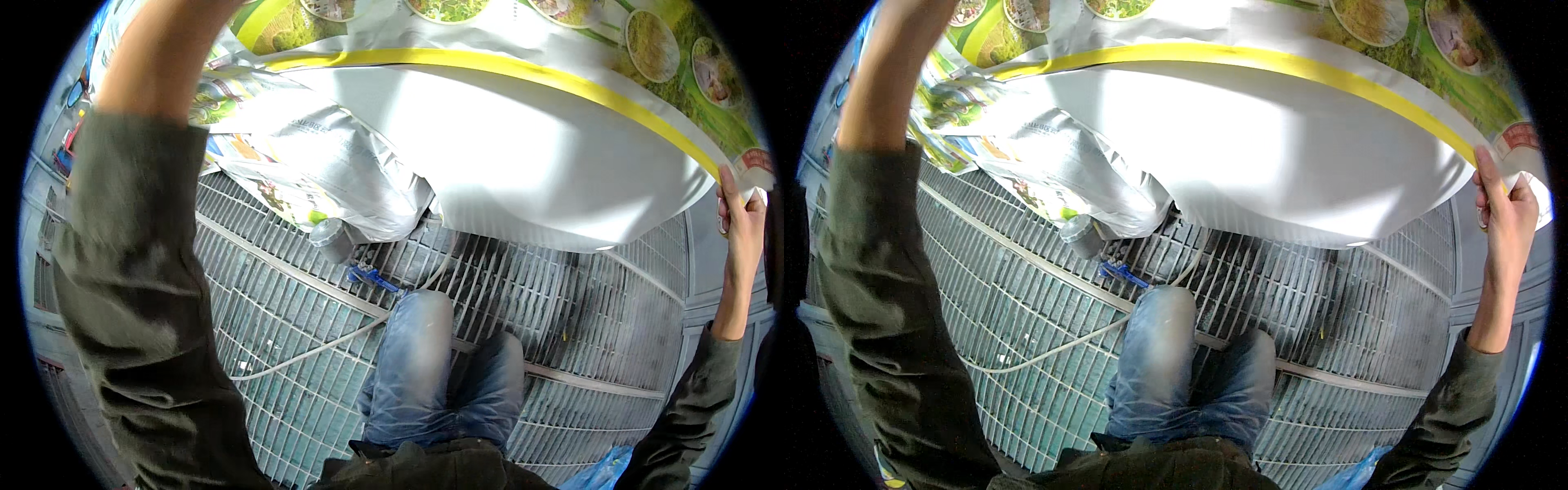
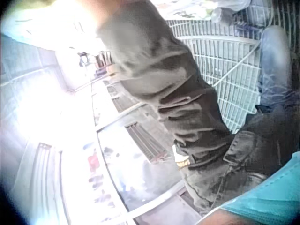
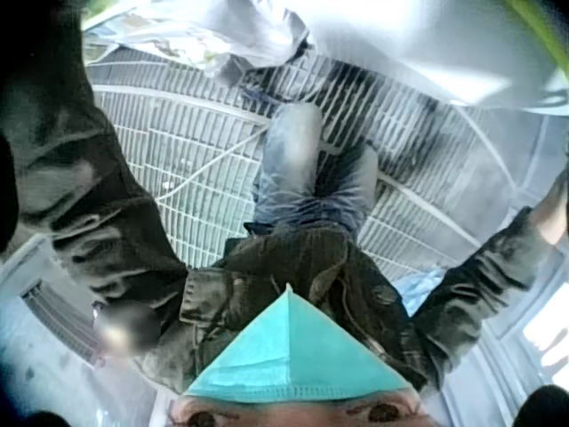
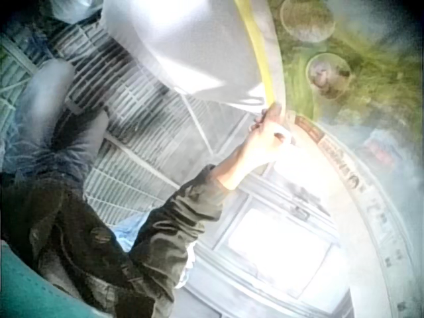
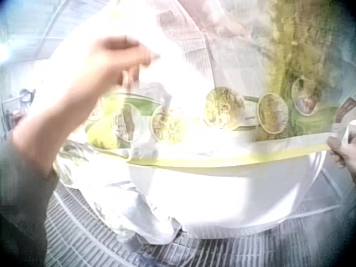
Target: The person uses a spray gun to apply white paint to the rear of a car in a paint booth. They then remove newspaper and masking tape from the painted surface and reapply masking tape to secure newspaper over the rear window and trunk area.
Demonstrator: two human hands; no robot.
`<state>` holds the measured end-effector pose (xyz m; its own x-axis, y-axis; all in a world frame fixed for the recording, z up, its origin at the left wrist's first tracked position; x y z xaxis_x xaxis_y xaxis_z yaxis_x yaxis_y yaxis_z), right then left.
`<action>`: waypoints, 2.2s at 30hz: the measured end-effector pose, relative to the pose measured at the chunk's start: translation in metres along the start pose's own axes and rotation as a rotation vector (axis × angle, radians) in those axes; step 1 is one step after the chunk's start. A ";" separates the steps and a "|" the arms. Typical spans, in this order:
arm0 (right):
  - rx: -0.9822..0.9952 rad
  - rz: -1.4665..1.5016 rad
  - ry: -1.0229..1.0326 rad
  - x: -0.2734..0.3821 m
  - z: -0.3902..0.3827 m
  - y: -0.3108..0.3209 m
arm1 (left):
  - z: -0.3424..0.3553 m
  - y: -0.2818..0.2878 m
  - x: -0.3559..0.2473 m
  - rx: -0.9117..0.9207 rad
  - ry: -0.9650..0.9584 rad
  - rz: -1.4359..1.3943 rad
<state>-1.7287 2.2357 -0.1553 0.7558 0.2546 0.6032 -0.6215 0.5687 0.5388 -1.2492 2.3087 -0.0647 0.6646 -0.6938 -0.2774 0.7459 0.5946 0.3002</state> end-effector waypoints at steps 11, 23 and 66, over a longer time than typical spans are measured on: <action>-0.080 -0.161 0.064 -0.012 -0.007 -0.002 | -0.101 -0.037 0.061 0.290 0.322 0.076; -0.150 -0.329 0.339 -0.021 -0.005 0.006 | -0.086 -0.055 0.031 0.312 -0.052 0.283; -0.405 -0.370 1.049 0.053 -0.030 -0.008 | -0.062 -0.117 0.006 0.385 -0.134 0.354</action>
<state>-1.6778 2.2683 -0.1453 0.7924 0.4330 -0.4296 -0.3620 0.9007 0.2401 -1.3294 2.2602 -0.1576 0.8422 -0.5390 0.0129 0.3908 0.6269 0.6740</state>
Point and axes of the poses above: each hand's wrist, its own z-axis towards the middle knuckle, its own y-axis out of the back of the hand, x = y × z, the point moved 6 cm from there along z, towards the middle knuckle, and after that the axes turned 6 degrees about -x, right-handed, at the moved point
